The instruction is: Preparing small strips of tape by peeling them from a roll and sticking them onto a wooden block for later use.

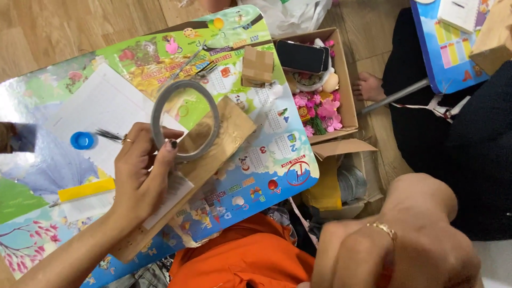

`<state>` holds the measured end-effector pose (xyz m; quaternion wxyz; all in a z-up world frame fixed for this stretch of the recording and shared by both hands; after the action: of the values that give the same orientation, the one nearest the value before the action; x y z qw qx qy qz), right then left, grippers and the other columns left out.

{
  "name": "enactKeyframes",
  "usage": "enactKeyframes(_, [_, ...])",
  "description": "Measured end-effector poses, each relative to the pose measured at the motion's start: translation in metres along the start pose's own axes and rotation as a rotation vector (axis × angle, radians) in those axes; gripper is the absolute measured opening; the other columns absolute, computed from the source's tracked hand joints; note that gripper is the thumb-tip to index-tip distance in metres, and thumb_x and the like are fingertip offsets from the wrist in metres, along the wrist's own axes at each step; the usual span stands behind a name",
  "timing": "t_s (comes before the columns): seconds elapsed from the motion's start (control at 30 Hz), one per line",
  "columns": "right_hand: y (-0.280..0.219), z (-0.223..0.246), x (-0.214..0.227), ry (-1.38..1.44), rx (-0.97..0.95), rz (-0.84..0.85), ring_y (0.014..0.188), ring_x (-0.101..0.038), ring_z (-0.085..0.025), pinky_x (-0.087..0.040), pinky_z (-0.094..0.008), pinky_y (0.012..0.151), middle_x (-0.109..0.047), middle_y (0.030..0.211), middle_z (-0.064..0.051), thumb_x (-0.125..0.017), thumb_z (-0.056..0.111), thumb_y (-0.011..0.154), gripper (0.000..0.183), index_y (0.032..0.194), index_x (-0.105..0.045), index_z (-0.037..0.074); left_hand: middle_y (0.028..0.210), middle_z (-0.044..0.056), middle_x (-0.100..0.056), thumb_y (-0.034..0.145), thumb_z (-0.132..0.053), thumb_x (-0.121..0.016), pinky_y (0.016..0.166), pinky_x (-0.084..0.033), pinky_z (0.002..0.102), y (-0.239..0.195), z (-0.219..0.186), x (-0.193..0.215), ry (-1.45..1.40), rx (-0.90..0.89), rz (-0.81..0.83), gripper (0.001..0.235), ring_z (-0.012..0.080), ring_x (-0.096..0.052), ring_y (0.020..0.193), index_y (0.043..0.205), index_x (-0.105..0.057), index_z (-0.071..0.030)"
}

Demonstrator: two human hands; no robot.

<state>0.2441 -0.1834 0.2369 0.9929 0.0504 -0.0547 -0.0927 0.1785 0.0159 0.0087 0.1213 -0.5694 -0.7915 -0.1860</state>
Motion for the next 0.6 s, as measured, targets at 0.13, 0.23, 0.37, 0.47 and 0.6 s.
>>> enactKeyframes(0.13, [-0.027,-0.076,0.015,-0.130,-0.051,0.075,0.108,-0.065,-0.047,-0.053,-0.058,0.095,-0.070,0.115,-0.028,-0.059,0.003,0.091,0.031,0.122,-0.060,-0.002,0.097,0.016,-0.055,0.106,-0.010,-0.051,0.058,-0.056,0.032,-0.001,-0.003,0.001,-0.033,0.034,-0.001,0.024,0.0210,-0.058,0.072,0.114,-0.070,0.003])
enactKeyframes(0.23, [-0.073,-0.181,0.046,-0.235,-0.101,0.124,0.113,-0.064,-0.047,-0.051,-0.059,0.098,-0.069,0.120,-0.028,-0.058,0.001,0.088,0.039,0.127,-0.061,-0.004,0.098,0.017,-0.056,0.106,-0.011,-0.052,0.062,-0.055,0.033,-0.002,-0.001,0.001,-0.018,0.018,0.019,0.026,0.0235,-0.058,0.080,0.116,-0.070,0.004])
enactKeyframes(0.37, [-0.171,-0.385,0.141,-0.533,-0.444,-0.188,0.106,-0.068,-0.038,-0.053,-0.050,0.093,-0.074,0.109,-0.016,-0.065,0.005,0.087,0.029,0.115,-0.070,0.010,0.102,0.018,-0.057,0.106,-0.014,-0.050,0.070,-0.055,0.036,-0.003,0.000,0.000,-0.036,0.022,0.035,0.029,0.0272,-0.062,0.089,0.120,-0.070,0.003])
enactKeyframes(0.47, [-0.300,-0.556,0.217,-0.850,-0.999,-0.573,0.098,-0.073,-0.033,-0.057,-0.046,0.087,-0.079,0.095,-0.006,-0.069,0.019,0.086,0.019,0.097,-0.081,0.028,0.104,0.016,-0.057,0.106,-0.017,-0.049,0.076,-0.054,0.037,0.000,-0.002,0.000,-0.039,0.024,0.040,0.033,0.0259,-0.061,0.095,0.125,-0.070,0.001])
enactKeyframes(0.6, [-0.395,-0.738,0.264,-0.780,-1.505,-0.793,0.106,-0.070,-0.048,-0.057,-0.065,0.080,-0.073,0.106,-0.026,-0.062,0.022,0.088,0.035,0.118,-0.077,0.012,0.087,0.013,-0.050,0.104,-0.018,-0.053,0.071,-0.049,0.034,-0.004,0.004,0.000,-0.007,0.012,0.062,0.037,0.0225,-0.056,0.080,0.131,-0.070,-0.001])
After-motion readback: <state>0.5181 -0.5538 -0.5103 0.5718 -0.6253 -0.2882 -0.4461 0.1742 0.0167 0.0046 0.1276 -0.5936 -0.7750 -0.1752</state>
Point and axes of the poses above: each hand's wrist, its own y-axis towards the middle knuckle, its own x-axis out of the back of the hand, z = x × y, the point moved 7 cm from there along y, towards the middle knuckle
